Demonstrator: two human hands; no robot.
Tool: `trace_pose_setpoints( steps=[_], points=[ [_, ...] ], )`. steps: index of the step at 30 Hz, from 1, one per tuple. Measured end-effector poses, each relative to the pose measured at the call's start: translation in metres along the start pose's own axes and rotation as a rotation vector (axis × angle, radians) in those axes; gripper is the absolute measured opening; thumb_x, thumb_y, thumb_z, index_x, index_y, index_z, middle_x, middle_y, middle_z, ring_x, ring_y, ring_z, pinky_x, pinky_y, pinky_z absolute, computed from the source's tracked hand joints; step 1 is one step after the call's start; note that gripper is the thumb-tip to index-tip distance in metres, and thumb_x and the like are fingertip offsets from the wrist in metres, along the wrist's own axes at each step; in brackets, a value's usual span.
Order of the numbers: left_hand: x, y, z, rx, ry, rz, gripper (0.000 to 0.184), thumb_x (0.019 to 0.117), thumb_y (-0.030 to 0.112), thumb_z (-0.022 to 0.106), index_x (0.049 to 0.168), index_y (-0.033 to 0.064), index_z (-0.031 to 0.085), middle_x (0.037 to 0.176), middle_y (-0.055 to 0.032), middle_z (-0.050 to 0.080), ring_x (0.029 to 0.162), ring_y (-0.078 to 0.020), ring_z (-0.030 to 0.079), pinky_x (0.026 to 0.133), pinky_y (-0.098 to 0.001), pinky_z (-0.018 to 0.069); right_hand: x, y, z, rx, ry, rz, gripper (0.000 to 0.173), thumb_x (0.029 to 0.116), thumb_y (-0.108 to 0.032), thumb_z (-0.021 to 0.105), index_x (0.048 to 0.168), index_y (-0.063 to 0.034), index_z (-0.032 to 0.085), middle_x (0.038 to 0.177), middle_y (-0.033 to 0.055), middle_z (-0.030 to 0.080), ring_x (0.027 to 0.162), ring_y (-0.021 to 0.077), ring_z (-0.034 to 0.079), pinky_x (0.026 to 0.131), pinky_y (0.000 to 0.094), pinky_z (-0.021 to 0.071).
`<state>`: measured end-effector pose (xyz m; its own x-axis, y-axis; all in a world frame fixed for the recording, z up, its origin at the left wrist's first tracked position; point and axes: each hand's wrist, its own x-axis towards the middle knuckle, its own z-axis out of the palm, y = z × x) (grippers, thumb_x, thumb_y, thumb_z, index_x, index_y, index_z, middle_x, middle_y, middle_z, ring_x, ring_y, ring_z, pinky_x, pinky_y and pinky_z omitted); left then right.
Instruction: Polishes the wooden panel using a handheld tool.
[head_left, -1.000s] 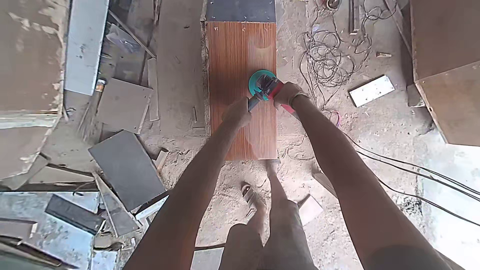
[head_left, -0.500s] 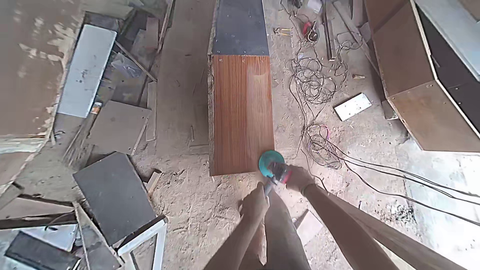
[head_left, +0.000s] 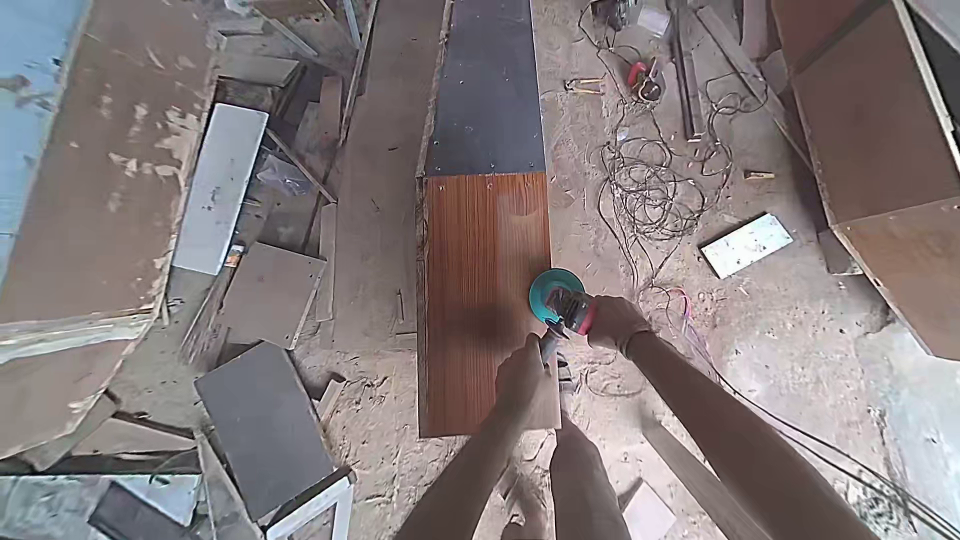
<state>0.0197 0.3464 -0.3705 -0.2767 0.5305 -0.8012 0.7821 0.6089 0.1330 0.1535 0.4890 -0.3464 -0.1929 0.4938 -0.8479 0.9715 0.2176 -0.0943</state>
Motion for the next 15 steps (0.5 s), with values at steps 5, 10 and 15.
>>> trace_pose_setpoints(
  steps=[5,10,15],
  points=[
    [0.037,0.032,-0.069,-0.014,0.028,-0.009,0.049,0.0957,0.025,0.064,0.142,0.0164,0.05,0.115,-0.0135,0.072,0.104,-0.0336,0.073,0.083,-0.0546,0.0593,0.027,-0.014,-0.082,-0.009,0.001,-0.008,0.058,0.077,-0.034,0.083,0.122,0.0001,0.067,0.128,0.0222,0.067,0.122,0.04,0.064,0.098,0.0638,0.0519],
    [0.077,0.039,-0.132,-0.056,0.102,0.032,0.05,0.0938,0.021,0.064,0.142,0.0149,0.05,0.119,-0.0154,0.07,0.107,-0.0349,0.071,0.083,-0.0572,0.0587,0.069,-0.036,-0.136,0.032,0.092,-0.014,0.042,0.077,-0.029,0.085,0.105,-0.0008,0.073,0.11,0.0211,0.072,0.107,0.0394,0.07,0.088,0.0656,0.0545],
    [0.116,0.044,-0.192,-0.034,0.193,0.111,0.04,0.0941,0.022,0.064,0.132,0.0108,0.057,0.115,-0.0161,0.071,0.108,-0.0349,0.07,0.087,-0.0583,0.0563,0.09,-0.057,-0.195,0.033,0.175,0.006,0.049,0.0725,-0.034,0.089,0.099,0.0028,0.071,0.106,0.0228,0.072,0.103,0.0394,0.07,0.085,0.0647,0.0553]
  ],
)
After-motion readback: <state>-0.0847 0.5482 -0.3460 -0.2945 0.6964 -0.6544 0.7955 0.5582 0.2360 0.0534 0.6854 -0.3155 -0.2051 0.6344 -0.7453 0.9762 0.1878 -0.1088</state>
